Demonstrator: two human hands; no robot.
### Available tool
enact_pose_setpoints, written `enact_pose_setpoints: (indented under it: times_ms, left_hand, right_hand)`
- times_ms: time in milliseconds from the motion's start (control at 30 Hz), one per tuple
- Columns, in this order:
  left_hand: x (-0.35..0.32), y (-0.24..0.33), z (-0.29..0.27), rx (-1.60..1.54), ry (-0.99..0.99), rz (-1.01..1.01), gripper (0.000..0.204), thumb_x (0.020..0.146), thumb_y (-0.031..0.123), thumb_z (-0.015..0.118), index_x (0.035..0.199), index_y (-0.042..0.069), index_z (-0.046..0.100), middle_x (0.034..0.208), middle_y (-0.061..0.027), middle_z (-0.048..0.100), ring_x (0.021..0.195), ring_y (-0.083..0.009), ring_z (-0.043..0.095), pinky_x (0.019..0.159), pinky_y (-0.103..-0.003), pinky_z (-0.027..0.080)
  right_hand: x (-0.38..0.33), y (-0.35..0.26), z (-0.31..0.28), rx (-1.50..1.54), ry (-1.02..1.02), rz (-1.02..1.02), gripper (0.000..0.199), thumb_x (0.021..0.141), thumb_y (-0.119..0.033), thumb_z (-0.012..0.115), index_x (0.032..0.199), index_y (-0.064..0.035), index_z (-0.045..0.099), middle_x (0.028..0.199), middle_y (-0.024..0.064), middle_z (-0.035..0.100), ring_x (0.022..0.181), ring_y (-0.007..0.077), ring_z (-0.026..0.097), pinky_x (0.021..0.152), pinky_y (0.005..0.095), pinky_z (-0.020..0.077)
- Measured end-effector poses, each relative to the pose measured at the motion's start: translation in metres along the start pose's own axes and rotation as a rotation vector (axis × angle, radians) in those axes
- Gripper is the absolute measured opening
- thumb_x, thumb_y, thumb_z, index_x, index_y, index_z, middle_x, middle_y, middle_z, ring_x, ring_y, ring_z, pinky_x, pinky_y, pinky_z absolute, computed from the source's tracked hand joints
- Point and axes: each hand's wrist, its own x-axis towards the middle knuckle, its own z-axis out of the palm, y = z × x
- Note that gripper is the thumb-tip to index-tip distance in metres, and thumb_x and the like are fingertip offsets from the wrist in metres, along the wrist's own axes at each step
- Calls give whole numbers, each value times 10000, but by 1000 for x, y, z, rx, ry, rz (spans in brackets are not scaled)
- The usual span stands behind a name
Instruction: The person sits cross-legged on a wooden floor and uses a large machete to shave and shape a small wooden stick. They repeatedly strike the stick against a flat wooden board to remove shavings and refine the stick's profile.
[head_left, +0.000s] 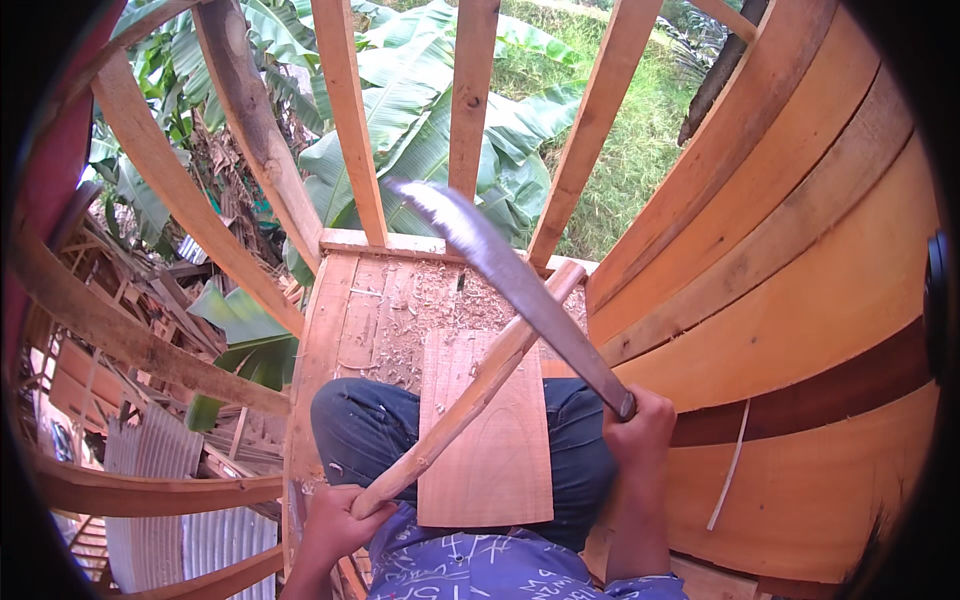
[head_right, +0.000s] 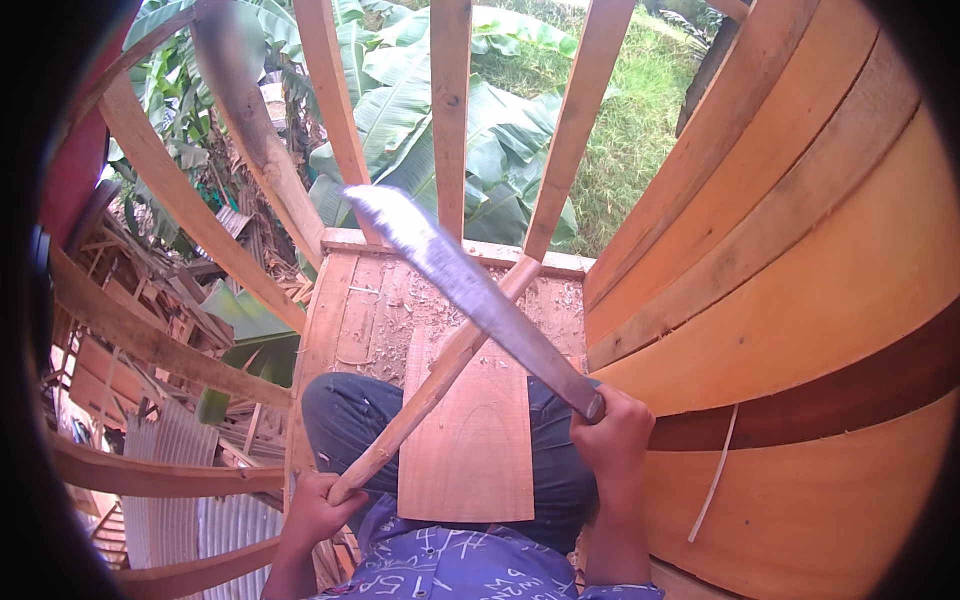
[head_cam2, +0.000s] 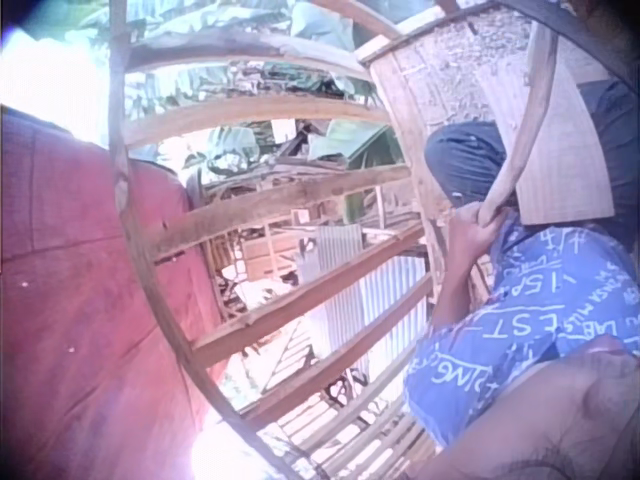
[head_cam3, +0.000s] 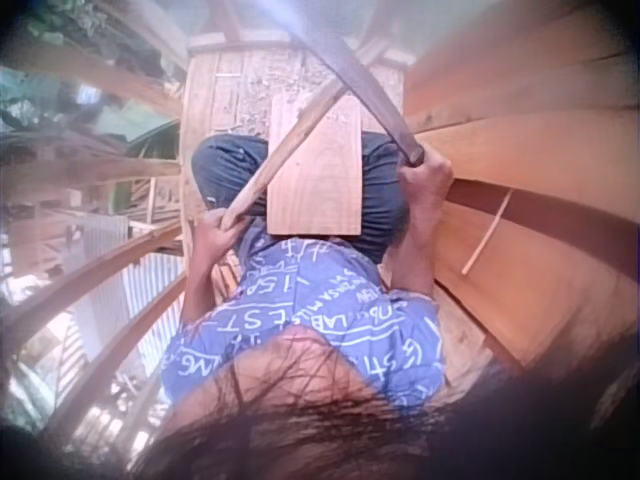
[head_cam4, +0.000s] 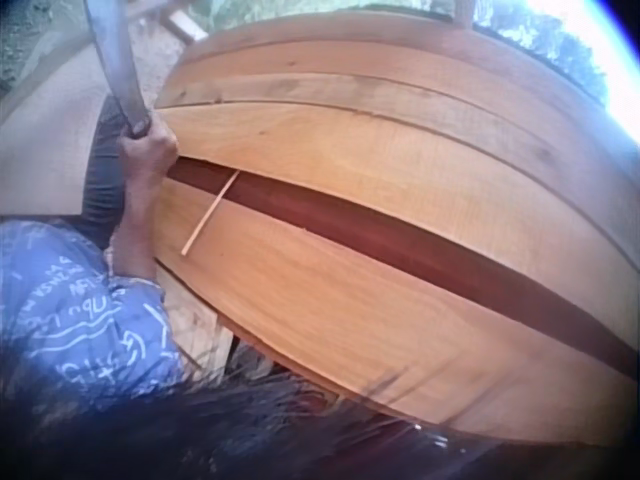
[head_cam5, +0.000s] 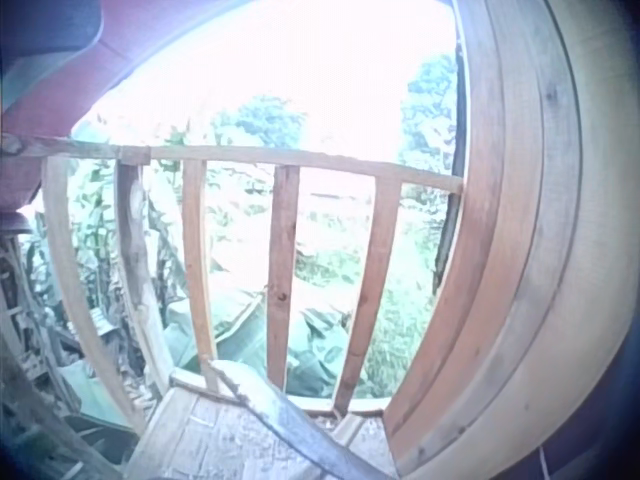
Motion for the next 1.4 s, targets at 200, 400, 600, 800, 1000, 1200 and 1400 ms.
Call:
enact_pose_setpoints:
  times_ms: [200, 400, 600, 800, 1000, 1200, 1400]
  left_hand:
    - [14, 11, 16, 26, 44, 70, 227, 684, 178, 770, 721, -21, 666, 587, -112, 596, 526, -177, 571, 515, -321, 424]
    - [30, 10, 25, 142, 88, 144, 259, 651, 193, 781, 664, -22, 637, 572, -153, 561, 499, -301, 562, 483, -374, 405]
    - [42, 25, 36, -17, 76, 150, 245, 686, 97, 715, 650, -66, 536, 507, -116, 463, 477, -128, 423, 468, -343, 326]
    - [50, 24, 31, -10, 23, 179, 228, 693, 84, 706, 660, -60, 533, 508, -100, 456, 484, -118, 412, 468, -335, 319]
    - [56, 29, 33, -22, -10, 158, 255, 692, 98, 716, 654, -55, 515, 501, -82, 427, 485, -112, 394, 467, -331, 319]
    - [52, 18, 36, -87, -82, 168, 272, 703, 112, 722, 642, -46, 510, 504, -58, 418, 485, -101, 393, 468, -319, 324]
    - [60, 21, 38, -115, -102, 140, 257, 710, 120, 732, 636, -32, 538, 513, -35, 461, 501, -84, 427, 474, -301, 344]
  right_hand:
    - [-20, 0, 17, 64, -70, -132, 123, 640, -122, 667, 685, -53, 575, 643, 142, 569, 614, 367, 589, 552, 420, 470]
    - [0, -2, 5, -129, 54, -197, 173, 659, -175, 685, 618, -90, 540, 627, 73, 560, 613, 282, 596, 530, 399, 428]
    - [3, 4, 13, -49, 33, -114, 215, 716, -206, 685, 591, -96, 549, 571, 65, 551, 532, 285, 579, 505, 395, 423]
    - [16, -1, 17, -75, 60, -180, 224, 730, -206, 696, 605, -69, 571, 579, 102, 565, 546, 307, 594, 489, 394, 435]
    - [15, 5, 22, -156, 54, -126, 201, 728, -208, 686, 624, -68, 586, 593, 101, 579, 546, 304, 596, 492, 393, 441]
    - [27, 6, 22, -119, 72, -171, 153, 681, -178, 680, 618, -84, 577, 597, 94, 581, 554, 313, 592, 504, 393, 441]
    - [24, 4, 22, -132, 39, -111, 135, 658, -178, 668, 615, -84, 581, 595, 93, 586, 572, 304, 606, 508, 403, 446]
